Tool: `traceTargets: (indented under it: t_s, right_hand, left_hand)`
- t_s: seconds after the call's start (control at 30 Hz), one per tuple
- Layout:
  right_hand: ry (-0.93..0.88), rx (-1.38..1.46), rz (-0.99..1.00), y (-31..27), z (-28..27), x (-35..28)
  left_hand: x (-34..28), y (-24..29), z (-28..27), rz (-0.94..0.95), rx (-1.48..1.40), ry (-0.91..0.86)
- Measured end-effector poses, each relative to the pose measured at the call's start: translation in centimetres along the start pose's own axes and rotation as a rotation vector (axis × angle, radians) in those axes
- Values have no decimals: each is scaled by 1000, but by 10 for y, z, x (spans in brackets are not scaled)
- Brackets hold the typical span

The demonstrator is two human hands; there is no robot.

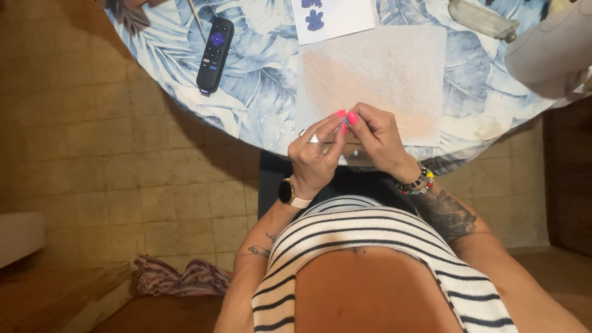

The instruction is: Applying small decorative stickers to a card

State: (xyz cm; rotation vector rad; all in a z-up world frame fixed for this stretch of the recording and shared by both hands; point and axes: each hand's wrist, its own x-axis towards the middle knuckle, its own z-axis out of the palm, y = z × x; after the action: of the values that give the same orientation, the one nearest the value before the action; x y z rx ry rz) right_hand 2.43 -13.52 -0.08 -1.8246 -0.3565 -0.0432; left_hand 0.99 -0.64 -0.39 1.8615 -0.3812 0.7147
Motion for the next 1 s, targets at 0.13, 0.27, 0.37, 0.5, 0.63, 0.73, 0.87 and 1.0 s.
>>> traceTargets:
  t_s: [0.13,0.27,0.37,0.5,0.63,0.73,0.87,1.0]
  right_hand:
    - [-26,3,-6,4,-1,0]
    - [-46,-2,-18,4,-2,0]
    - [-53,-9,-28,1,-3,0]
    - [-59,8,-25,-1,-3,1]
    - [-59,28,-12,6,-3,-1]
    - [-61,30,-10,8,-3,-1]
    - [-63,52,-2,10,-2,-3]
    - [-71,81,5,7,-1,-2]
  left_hand:
    - [0,-2,0,49,39,24]
    - [-3,-3,2,87,110,36]
    - [-3,-1,2,104,144,47]
    - [-2,-2,2,133,151,45]
    - [-3,-2,1,143,147,47]
    - [-5,-4,1,150,169,54]
    - [-6,-5,0,163,193,51]
    - [-3,-1,-4,150,155,64]
